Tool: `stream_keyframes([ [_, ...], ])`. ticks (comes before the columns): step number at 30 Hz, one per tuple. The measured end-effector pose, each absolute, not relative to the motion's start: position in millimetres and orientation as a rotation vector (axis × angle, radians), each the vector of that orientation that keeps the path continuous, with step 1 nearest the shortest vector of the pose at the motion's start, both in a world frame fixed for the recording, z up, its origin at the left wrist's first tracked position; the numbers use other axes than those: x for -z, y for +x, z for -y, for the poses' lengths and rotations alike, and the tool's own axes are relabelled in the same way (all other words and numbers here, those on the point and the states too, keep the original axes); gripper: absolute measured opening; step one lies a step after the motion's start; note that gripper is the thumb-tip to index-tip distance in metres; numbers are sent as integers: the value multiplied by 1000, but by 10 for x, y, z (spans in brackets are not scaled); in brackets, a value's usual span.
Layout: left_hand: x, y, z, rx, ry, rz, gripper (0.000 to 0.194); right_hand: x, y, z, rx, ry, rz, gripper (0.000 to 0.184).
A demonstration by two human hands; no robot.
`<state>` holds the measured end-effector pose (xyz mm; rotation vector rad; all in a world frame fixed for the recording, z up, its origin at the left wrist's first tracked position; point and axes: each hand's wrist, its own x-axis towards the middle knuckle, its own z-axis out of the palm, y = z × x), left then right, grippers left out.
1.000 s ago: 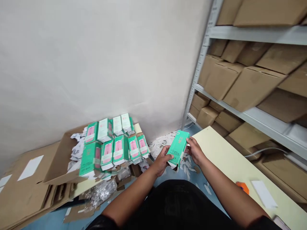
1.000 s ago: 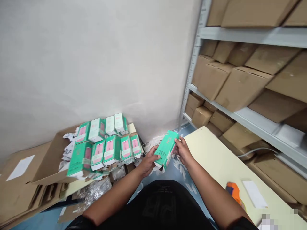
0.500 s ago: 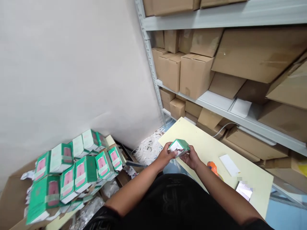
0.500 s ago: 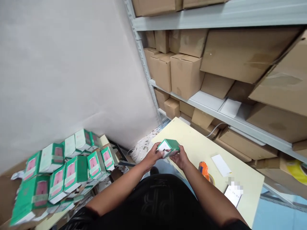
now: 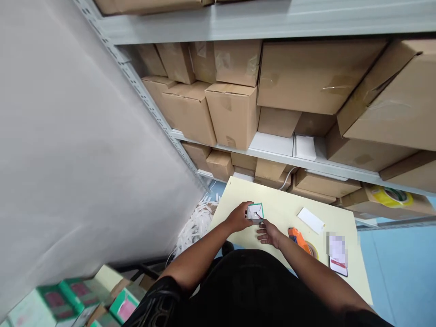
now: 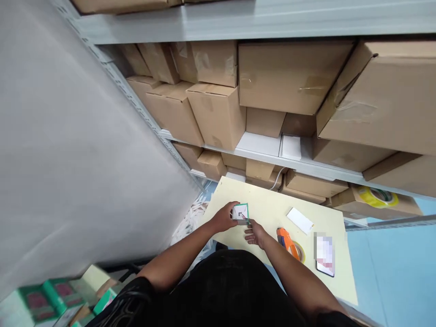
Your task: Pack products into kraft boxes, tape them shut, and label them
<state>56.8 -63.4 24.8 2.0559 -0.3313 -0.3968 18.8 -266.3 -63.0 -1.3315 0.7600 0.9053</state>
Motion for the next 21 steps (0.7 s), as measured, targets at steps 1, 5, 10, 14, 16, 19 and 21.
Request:
stream_keyframes([
  [1, -186, 672, 577, 427, 2067, 431, 82, 616, 218, 2615, -860, -1393, -766, 39],
  [5, 63, 970, 420, 505, 2057, 645, 86, 433, 304, 2444, -619, -1466, -787, 30],
  [10, 267, 1112, 324, 596, 1923, 597, 94, 133, 358, 2331, -364, -1716, -645, 39],
  [14, 294, 1120, 325, 736, 1795, 483, 89, -13, 449, 2342, -369, -2051, -573, 37],
  [16, 264, 1111, 358, 763, 1758, 391, 80, -63, 504, 2370, -448, -2116, -569, 42],
  [19, 191, 1088, 420, 825, 1704, 236, 69, -125, 569, 2407, -553, -2115, -511, 55],
  [21, 140, 1064, 453, 832, 1730, 182, 68, -156, 598, 2413, -595, -2129, -487, 60],
])
